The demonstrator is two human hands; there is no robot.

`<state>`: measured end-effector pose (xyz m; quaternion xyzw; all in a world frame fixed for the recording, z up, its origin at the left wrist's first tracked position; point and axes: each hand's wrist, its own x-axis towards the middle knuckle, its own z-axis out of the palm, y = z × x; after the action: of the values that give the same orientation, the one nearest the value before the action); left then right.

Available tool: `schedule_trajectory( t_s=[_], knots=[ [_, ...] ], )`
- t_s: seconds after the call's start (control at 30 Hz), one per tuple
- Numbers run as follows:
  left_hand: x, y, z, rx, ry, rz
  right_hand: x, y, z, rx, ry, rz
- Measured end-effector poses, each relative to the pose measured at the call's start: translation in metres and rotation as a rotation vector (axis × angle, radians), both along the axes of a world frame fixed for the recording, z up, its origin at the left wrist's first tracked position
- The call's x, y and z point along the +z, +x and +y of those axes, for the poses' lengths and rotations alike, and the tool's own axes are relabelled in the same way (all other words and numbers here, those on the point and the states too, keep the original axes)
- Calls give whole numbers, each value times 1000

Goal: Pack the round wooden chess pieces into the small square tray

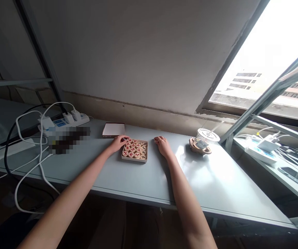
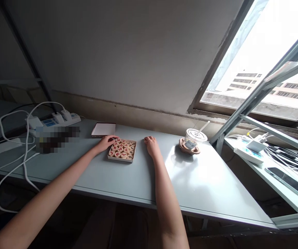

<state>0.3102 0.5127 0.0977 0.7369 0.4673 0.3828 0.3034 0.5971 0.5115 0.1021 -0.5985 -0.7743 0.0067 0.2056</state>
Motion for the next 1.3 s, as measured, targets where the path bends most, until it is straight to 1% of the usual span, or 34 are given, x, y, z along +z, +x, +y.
schedule_trajectory(
  t_s=[0.1, 0.17, 0.23, 0.33, 0.37, 0.4, 0.47, 0.53, 0.57, 0.6, 0.73, 0.87, 0.93, 1.0, 1.1, 1.17, 1.23, 1.27, 1.3],
  knots=[
    [0, 0, 1, -4, 13, -7, -1, 21, 4, -116, -12, 2],
    [1, 1, 1, -12, 3, -9, 0, 28, 2, -171, -5, -12],
    [2, 1, 1, -22, -23, -13, 5, 25, -3, -189, 68, -52],
    [3, 1, 2, -37, -55, -31, 21, 3, -16, -162, 246, -68],
    [2, 1, 2, -42, -58, -35, 27, -6, -21, -120, 274, -50],
    [2, 0, 3, -45, -57, -39, 31, -17, -26, -46, 270, -30],
    [0, -1, 4, -50, -47, -42, 36, -36, -36, 179, 198, -16],
    [-2, -2, 5, -53, -28, -48, 36, -50, -43, 367, 112, -23],
    [-3, -2, 5, -55, -23, -52, 34, -55, -45, 413, 83, -22],
    [-4, -2, 5, -56, -22, -57, 32, -58, -47, 425, 68, -15],
    [-2, 0, 5, -42, -39, -68, 27, -60, -45, 331, 62, 41],
    [0, 0, 3, -43, -72, -50, 30, -53, -39, 298, 80, 85],
    [0, 0, 3, -48, -89, -47, 31, -44, -35, 242, 103, 97],
    [-1, -1, 4, -44, -89, -47, 31, -30, -31, 107, 118, 82],
    [-2, -2, 4, -37, -78, -41, 28, -1, -25, -132, 106, -11],
    [-2, -1, 4, -39, -79, -40, 28, 15, -23, -217, 83, -45],
    [-3, -1, 4, -36, -78, -44, 32, 20, -24, -197, 72, -9],
    [-3, -1, 5, -33, -74, -46, 36, 18, -26, -148, 75, 27],
    [-4, 0, 5, -29, -68, -47, 39, 12, -29, -71, 77, 60]
  ],
)
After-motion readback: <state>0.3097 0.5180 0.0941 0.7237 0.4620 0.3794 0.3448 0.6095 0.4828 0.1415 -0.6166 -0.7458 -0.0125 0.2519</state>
